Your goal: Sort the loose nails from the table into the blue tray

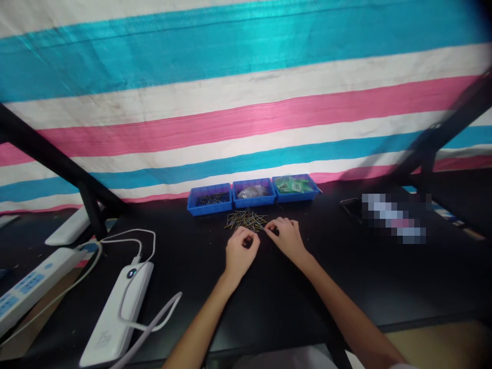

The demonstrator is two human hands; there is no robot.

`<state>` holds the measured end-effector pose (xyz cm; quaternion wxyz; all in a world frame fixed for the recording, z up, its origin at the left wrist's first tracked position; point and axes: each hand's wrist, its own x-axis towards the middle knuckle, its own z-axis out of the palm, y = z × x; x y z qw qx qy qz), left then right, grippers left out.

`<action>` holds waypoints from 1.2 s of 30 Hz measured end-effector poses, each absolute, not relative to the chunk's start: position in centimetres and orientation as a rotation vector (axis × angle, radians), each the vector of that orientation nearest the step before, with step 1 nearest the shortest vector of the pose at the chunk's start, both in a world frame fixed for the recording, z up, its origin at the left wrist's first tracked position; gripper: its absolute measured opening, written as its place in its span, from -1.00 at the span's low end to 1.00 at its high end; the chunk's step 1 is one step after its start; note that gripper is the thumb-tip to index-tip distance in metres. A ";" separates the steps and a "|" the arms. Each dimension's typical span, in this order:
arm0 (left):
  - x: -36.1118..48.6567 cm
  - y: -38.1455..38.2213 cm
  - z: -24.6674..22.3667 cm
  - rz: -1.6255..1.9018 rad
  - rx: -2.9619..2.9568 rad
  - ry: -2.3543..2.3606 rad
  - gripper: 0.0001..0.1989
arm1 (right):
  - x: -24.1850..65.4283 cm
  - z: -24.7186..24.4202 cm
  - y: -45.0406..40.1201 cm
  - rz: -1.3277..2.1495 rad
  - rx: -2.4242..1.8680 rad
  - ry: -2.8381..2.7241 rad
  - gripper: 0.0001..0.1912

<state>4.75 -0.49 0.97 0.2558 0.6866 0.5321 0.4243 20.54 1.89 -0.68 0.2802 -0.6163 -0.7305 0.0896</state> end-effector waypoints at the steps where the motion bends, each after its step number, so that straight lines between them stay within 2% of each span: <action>1: 4.7 -0.4 0.9 1.180 1.803 1.423 -0.80 | 20.6 -0.7 2.0 0.268 -1.648 -1.919 -0.81; 7: 4.6 0.1 0.6 1.257 1.505 1.333 -0.80 | 20.2 0.0 2.1 0.599 -1.365 -1.618 -0.82; 10: 4.5 0.3 0.5 1.275 1.334 1.267 -0.73 | 19.6 0.8 1.6 0.757 -1.218 -1.603 -0.84; 13: 4.5 0.3 0.7 1.308 1.220 1.205 -0.80 | 19.1 1.6 1.0 0.835 -1.154 -1.649 -0.85; 19: 4.7 0.1 0.8 1.363 1.139 1.163 -0.85 | 18.8 1.7 0.7 0.854 -1.118 -1.688 -0.87; 30: 4.8 -0.1 1.0 1.299 1.228 1.179 -0.77 | 17.9 1.1 0.3 0.885 -1.122 -1.648 -0.89; 36: 4.9 0.0 1.4 1.328 1.036 1.255 -0.74 | 18.4 1.2 0.6 0.854 -1.165 -1.557 -0.86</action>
